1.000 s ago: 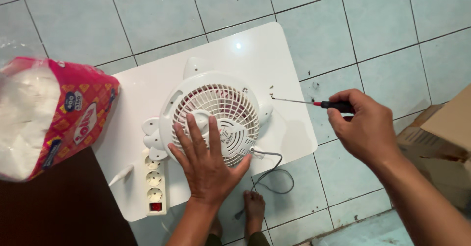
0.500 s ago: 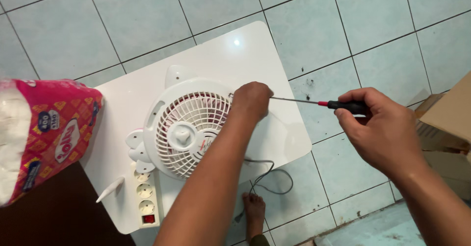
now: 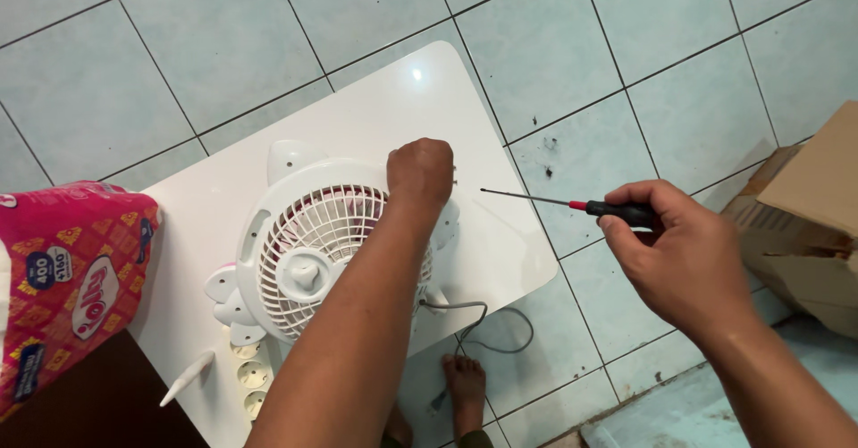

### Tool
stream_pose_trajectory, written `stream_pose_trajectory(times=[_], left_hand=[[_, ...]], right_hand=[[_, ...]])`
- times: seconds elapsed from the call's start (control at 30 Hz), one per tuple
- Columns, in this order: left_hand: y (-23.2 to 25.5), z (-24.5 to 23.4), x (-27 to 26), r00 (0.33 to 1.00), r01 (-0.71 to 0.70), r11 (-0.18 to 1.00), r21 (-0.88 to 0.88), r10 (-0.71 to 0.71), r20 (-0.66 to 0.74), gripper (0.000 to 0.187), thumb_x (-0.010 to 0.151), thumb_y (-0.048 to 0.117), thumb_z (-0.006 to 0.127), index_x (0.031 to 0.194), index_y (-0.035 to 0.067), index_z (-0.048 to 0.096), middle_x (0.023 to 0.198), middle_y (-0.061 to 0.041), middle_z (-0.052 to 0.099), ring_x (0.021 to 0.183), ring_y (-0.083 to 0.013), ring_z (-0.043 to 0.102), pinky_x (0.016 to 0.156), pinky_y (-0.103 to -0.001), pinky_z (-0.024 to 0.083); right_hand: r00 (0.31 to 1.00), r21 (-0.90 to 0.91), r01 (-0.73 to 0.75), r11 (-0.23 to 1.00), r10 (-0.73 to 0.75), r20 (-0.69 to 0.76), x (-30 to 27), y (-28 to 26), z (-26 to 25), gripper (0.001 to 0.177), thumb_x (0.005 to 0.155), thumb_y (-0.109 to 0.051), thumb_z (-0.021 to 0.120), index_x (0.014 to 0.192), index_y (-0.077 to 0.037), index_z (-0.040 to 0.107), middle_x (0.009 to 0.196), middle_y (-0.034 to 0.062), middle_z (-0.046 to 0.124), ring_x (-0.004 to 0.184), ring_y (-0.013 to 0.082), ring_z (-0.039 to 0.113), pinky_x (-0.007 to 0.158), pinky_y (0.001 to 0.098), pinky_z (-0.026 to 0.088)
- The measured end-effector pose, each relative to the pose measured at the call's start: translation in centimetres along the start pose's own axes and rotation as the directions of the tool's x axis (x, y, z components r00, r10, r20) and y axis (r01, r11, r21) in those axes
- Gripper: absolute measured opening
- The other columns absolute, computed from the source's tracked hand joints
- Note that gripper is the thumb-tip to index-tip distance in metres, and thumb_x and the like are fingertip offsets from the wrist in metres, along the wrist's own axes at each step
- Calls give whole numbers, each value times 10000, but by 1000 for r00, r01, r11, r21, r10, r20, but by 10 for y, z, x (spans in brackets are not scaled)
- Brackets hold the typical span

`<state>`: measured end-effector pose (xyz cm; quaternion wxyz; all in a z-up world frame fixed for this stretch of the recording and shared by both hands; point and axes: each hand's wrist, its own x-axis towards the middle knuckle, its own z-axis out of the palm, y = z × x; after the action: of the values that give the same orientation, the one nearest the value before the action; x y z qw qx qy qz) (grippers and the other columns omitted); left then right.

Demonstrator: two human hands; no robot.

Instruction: The person uses a screwdriver to tighten screws on the base of a white electric fan. They systematically work around the fan's mounting points, securing the unit to a white table surface.

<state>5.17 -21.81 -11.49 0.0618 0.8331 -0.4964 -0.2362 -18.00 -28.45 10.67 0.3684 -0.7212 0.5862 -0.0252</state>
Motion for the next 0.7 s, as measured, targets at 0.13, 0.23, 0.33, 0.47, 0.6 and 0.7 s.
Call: stream_pose_trajectory(times=[0.13,0.23,0.33,0.47,0.6,0.7], left_hand=[[2,-10,-2,1000,5,999,52,-5,-1,94,838,128,730,769,69,754,824,-163,742,769,-323,739,720,-440,566],[5,-37,-9,999,38,999,-22,-38,-12,77,836,142,741,788,88,768,827,-143,745,776,-310,733,728,-429,549],[-12,-84,-40,979,129,925,-357,-176,-103,161,906,240,736,853,98,792,804,-138,743,740,-313,706,715,-432,529],[-80,-145,-129,802,4,879,-476,-287,-524,137,965,150,725,1016,27,757,908,-105,752,796,-217,719,751,-340,551],[-135,-165,-203,783,250,957,-146,-288,-552,301,1003,217,774,1197,-10,734,1112,-165,739,1040,-305,697,937,-422,522],[-155,-145,-232,767,381,908,-171,-414,-490,455,973,266,786,1277,-51,668,1196,-230,704,1119,-365,660,988,-442,500]], right_hand=[[1000,9,-5,1000,5,-2,-3,5,1,223,886,-150,740,1085,-50,728,894,45,772,781,101,711,709,271,569],[1000,28,3,1000,-2,-11,-6,11,1,221,886,-153,747,1079,-46,727,880,38,763,766,88,688,686,261,553],[999,5,-28,1000,28,-43,-12,20,-4,228,891,-167,764,1083,-47,731,853,39,746,731,87,646,646,259,518],[990,-47,-126,991,123,-63,-22,29,-12,239,885,-185,783,1077,-48,747,817,50,738,693,102,609,614,266,486],[980,-33,-197,980,196,-39,-30,38,-12,232,891,-199,759,1054,-34,742,812,23,772,695,104,640,622,272,492],[959,213,-281,936,282,29,-36,51,-6,265,910,-196,730,1078,7,697,845,60,771,763,127,723,700,283,548]])
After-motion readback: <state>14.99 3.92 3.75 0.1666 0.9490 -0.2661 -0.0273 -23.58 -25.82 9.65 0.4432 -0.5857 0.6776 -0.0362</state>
